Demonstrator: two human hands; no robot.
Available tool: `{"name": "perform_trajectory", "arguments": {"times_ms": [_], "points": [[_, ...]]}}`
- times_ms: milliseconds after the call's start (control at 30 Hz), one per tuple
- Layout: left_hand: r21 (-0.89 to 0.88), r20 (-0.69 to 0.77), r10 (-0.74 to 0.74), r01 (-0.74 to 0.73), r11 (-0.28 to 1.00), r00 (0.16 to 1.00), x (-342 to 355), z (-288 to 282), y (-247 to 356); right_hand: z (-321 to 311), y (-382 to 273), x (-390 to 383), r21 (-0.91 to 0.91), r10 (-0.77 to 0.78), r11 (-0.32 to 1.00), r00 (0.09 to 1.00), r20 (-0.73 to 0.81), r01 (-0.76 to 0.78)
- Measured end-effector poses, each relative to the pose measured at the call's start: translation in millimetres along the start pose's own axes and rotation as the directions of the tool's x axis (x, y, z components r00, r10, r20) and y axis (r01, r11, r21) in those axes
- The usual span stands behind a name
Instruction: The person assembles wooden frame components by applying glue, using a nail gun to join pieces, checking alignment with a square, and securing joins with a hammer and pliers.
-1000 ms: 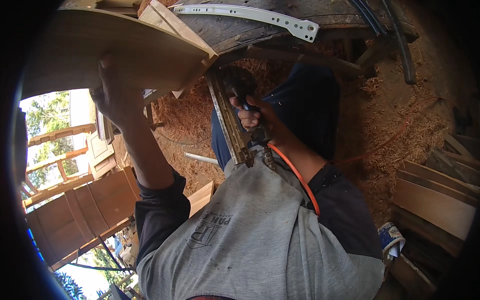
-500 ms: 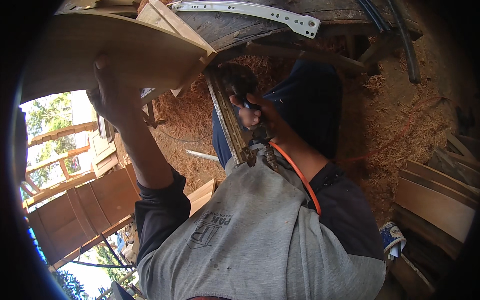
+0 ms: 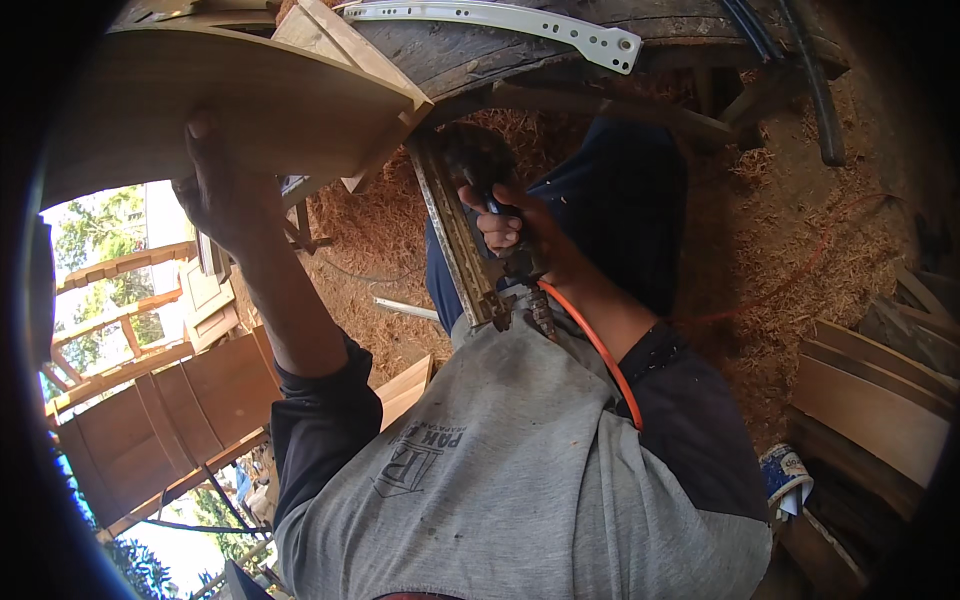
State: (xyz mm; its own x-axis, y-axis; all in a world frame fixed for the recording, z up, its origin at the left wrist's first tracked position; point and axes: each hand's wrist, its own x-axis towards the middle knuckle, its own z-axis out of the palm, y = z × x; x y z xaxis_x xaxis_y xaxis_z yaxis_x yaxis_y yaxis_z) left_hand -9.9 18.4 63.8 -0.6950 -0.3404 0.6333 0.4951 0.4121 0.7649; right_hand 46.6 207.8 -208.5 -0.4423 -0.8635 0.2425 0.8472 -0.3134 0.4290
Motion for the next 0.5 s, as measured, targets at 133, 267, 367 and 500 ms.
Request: {"name": "perform_trajectory", "arguments": {"times_ms": [133,267,367,500], "points": [[-0.002,0.011,0.048,-0.048,0.999,0.999,-1.2,2.6,-1.0,-3.8,-2.8,0.9,0.008,0.015,1.0,0.998,0.058,-0.016],[0.263,0.033,0.21,-0.211,0.941,0.977,-0.5,-3.7,-5.1,-4.6,-11.9,-1.7,-0.021,0.089,0.996,0.994,0.067,-0.088],[0.273,0.048,0.13,-0.138,0.952,0.99,1.1,-15.7,-13.1,-10.1,-13.9,-3.9,-0.019,0.136,0.991,0.991,-0.014,-0.136],[-0.081,0.132,-0.116,0.127,0.989,0.984,3.7,-8.1,11.6,-8.4,-35.7,-16.8,-0.267,0.174,0.947,0.984,-0.047,-0.18]]}}
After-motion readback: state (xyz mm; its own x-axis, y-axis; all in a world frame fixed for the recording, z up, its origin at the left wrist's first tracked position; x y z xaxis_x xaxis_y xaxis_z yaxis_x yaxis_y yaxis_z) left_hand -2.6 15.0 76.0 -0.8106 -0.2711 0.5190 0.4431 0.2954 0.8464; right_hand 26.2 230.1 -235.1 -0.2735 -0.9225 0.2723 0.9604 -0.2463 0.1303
